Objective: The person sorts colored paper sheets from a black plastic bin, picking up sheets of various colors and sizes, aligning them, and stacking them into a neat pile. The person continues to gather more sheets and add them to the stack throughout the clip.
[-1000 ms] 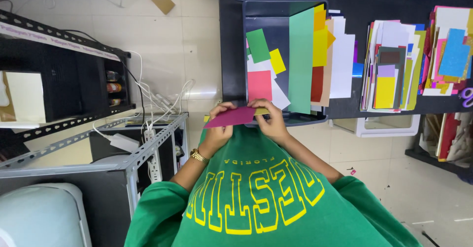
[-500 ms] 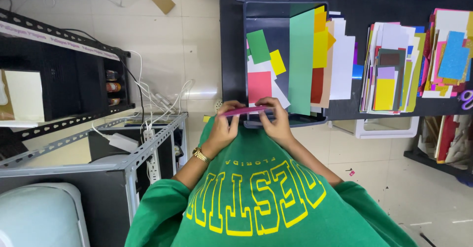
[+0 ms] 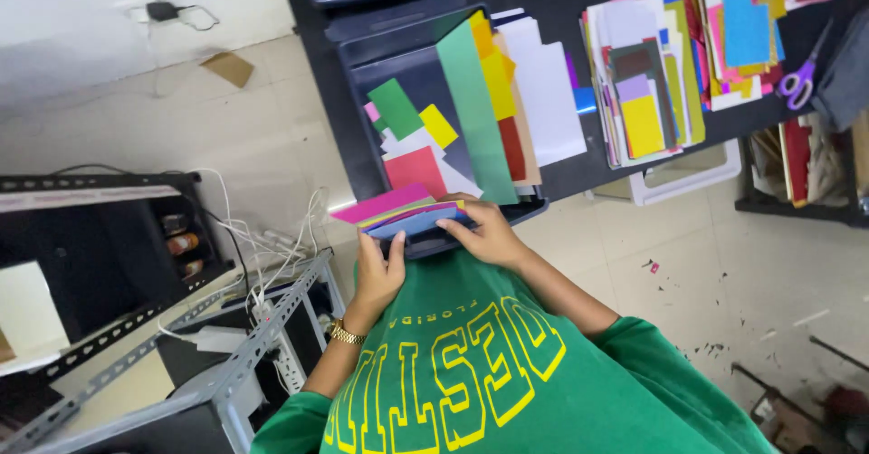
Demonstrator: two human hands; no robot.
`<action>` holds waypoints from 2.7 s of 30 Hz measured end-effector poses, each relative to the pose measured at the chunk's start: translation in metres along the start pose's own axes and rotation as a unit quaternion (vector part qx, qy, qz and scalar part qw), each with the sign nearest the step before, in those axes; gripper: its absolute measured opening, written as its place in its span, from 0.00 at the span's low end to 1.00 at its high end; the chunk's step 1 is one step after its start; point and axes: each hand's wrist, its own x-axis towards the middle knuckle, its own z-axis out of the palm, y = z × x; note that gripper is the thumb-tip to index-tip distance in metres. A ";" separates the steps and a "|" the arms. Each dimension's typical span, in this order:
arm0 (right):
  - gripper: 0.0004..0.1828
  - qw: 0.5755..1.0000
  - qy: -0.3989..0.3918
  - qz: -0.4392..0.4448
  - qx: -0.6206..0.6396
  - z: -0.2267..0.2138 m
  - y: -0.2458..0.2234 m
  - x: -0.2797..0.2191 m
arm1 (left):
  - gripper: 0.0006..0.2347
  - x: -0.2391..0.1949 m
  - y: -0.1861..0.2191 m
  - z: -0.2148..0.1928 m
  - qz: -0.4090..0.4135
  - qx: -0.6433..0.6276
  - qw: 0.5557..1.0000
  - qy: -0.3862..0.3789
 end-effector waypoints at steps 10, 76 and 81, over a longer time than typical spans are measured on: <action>0.06 0.916 0.374 0.143 0.006 -0.274 0.055 -0.047 | 0.22 0.082 0.114 0.091 0.040 -0.178 0.974 -0.137; 0.04 0.828 0.337 0.086 -0.441 -0.074 0.032 0.027 | 0.33 0.152 -0.086 0.163 -0.261 -0.045 0.953 -0.146; 0.06 0.795 0.468 -0.016 -0.386 -0.117 0.008 -0.005 | 0.26 0.156 -0.002 0.079 -0.118 -0.055 0.991 -0.026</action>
